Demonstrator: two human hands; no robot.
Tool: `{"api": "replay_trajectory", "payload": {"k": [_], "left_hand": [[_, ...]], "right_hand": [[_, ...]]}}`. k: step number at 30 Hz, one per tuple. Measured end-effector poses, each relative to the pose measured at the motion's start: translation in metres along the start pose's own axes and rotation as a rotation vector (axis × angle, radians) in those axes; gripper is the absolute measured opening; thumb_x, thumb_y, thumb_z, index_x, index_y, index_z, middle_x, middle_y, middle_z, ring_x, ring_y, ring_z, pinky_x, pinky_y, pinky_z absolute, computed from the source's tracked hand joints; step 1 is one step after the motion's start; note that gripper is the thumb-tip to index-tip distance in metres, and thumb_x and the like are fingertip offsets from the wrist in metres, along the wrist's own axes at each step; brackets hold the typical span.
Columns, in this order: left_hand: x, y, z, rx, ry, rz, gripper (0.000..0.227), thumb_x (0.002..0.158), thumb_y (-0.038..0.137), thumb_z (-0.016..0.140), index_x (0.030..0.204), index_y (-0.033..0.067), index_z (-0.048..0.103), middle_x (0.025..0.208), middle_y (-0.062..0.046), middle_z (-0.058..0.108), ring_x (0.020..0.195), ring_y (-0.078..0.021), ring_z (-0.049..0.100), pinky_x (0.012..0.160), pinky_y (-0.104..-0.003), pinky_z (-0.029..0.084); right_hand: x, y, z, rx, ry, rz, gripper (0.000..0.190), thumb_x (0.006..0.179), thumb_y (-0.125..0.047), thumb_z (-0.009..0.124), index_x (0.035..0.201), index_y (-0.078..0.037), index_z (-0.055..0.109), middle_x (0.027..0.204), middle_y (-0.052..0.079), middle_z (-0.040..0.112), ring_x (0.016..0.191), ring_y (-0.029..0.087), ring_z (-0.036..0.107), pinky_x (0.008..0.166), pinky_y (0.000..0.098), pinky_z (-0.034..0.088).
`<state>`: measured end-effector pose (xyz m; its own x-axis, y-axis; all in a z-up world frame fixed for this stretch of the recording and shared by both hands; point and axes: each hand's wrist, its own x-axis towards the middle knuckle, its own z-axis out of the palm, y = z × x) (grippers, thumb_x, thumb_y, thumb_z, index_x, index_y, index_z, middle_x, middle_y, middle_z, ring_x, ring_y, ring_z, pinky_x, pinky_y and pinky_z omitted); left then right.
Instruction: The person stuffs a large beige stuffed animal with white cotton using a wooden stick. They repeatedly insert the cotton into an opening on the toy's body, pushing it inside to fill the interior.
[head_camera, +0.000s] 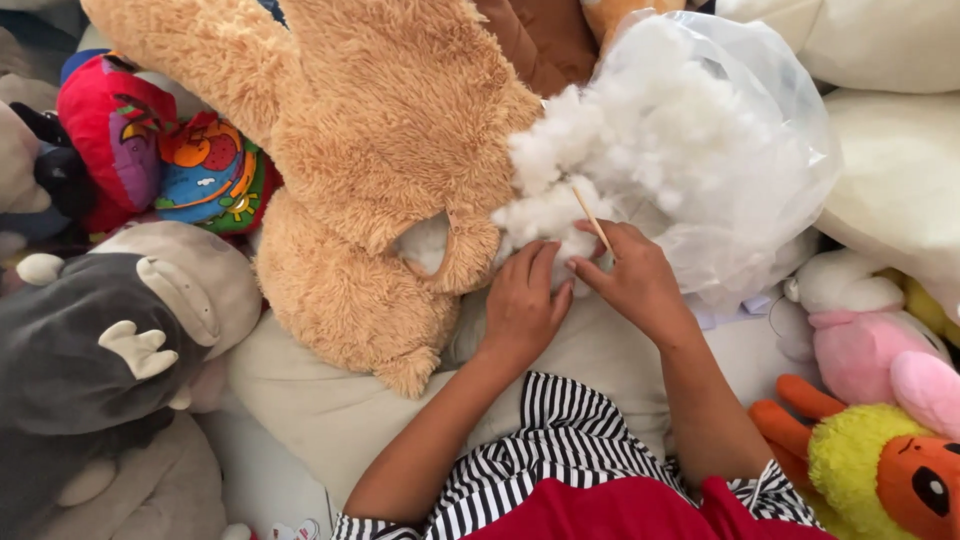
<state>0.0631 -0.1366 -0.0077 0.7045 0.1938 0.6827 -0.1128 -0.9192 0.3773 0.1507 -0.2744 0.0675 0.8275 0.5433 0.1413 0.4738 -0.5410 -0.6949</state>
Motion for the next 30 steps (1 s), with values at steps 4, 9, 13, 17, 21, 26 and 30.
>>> {"api": "replay_trajectory", "payload": {"k": [4, 9, 13, 17, 21, 26, 30], "left_hand": [[0.004, 0.002, 0.010, -0.022, -0.056, -0.081, 0.046, 0.093, 0.026, 0.066, 0.133, 0.0048, 0.059, 0.115, -0.016, 0.063, 0.096, -0.0329, 0.069, 0.080, -0.042, 0.056], [0.008, -0.007, 0.016, -0.289, -0.050, -0.232, 0.032, 0.092, 0.008, 0.061, 0.124, 0.0111, 0.066, 0.107, -0.007, 0.063, 0.098, -0.0277, 0.070, 0.085, -0.037, 0.057], [0.018, -0.011, 0.004, -0.539, -0.077, -0.434, 0.029, 0.091, 0.007, 0.063, 0.119, 0.0110, 0.069, 0.100, -0.008, 0.065, 0.093, -0.0279, 0.070, 0.080, -0.034, 0.058], [0.020, -0.018, 0.007, -0.869, -0.114, -0.775, 0.032, 0.088, 0.011, 0.070, 0.121, 0.0083, 0.069, 0.094, -0.005, 0.066, 0.075, -0.0135, 0.065, 0.066, -0.029, 0.056], [0.021, -0.011, 0.006, -0.979, -0.098, -0.812, 0.038, 0.089, 0.010, 0.073, 0.126, 0.0030, 0.065, 0.100, -0.009, 0.063, 0.076, -0.0146, 0.068, 0.060, -0.028, 0.059], [0.017, 0.002, -0.010, -0.954, -0.050, -0.704, 0.048, 0.090, 0.008, 0.073, 0.135, 0.0006, 0.057, 0.118, -0.014, 0.057, 0.096, -0.0228, 0.068, 0.072, -0.033, 0.063], [0.015, 0.009, -0.021, -0.693, -0.093, -0.323, 0.062, 0.082, 0.023, 0.081, 0.139, 0.0114, 0.059, 0.139, -0.015, 0.051, 0.137, -0.0333, 0.053, 0.116, -0.045, 0.042]], "right_hand": [[0.002, 0.035, 0.013, 0.053, 0.007, 0.043, 0.035, 0.090, -0.015, 0.078, 0.125, -0.015, 0.075, 0.092, 0.015, 0.070, 0.090, 0.035, 0.072, 0.076, 0.0443, 0.059], [0.005, 0.047, 0.019, 0.174, 0.078, 0.111, 0.016, 0.096, -0.016, 0.075, 0.111, -0.011, 0.077, 0.090, 0.014, 0.074, 0.083, 0.028, 0.073, 0.070, 0.0374, 0.059], [-0.001, 0.043, 0.011, 0.289, 0.123, 0.147, 0.012, 0.098, -0.022, 0.076, 0.107, -0.013, 0.077, 0.085, 0.007, 0.074, 0.060, 0.014, 0.064, 0.056, 0.0285, 0.054], [-0.014, 0.019, -0.008, 0.478, 0.139, 0.140, 0.029, 0.088, -0.015, 0.084, 0.114, -0.010, 0.074, 0.087, 0.004, 0.070, 0.048, 0.004, 0.048, 0.044, 0.0195, 0.043], [-0.022, -0.004, -0.008, 0.204, 0.112, -0.141, 0.047, 0.075, -0.021, 0.093, 0.119, -0.012, 0.077, 0.087, 0.010, 0.072, 0.058, 0.019, 0.056, 0.059, 0.0337, 0.051], [-0.018, 0.024, 0.015, 0.088, 0.184, -0.088, 0.016, 0.090, -0.018, 0.084, 0.106, -0.018, 0.081, 0.086, 0.002, 0.072, 0.062, 0.018, 0.064, 0.062, 0.0311, 0.053], [-0.015, 0.028, 0.009, 0.574, 0.052, 0.238, 0.017, 0.093, -0.017, 0.078, 0.109, -0.010, 0.078, 0.073, 0.004, 0.070, 0.045, 0.006, 0.051, 0.039, 0.0194, 0.046]]}}
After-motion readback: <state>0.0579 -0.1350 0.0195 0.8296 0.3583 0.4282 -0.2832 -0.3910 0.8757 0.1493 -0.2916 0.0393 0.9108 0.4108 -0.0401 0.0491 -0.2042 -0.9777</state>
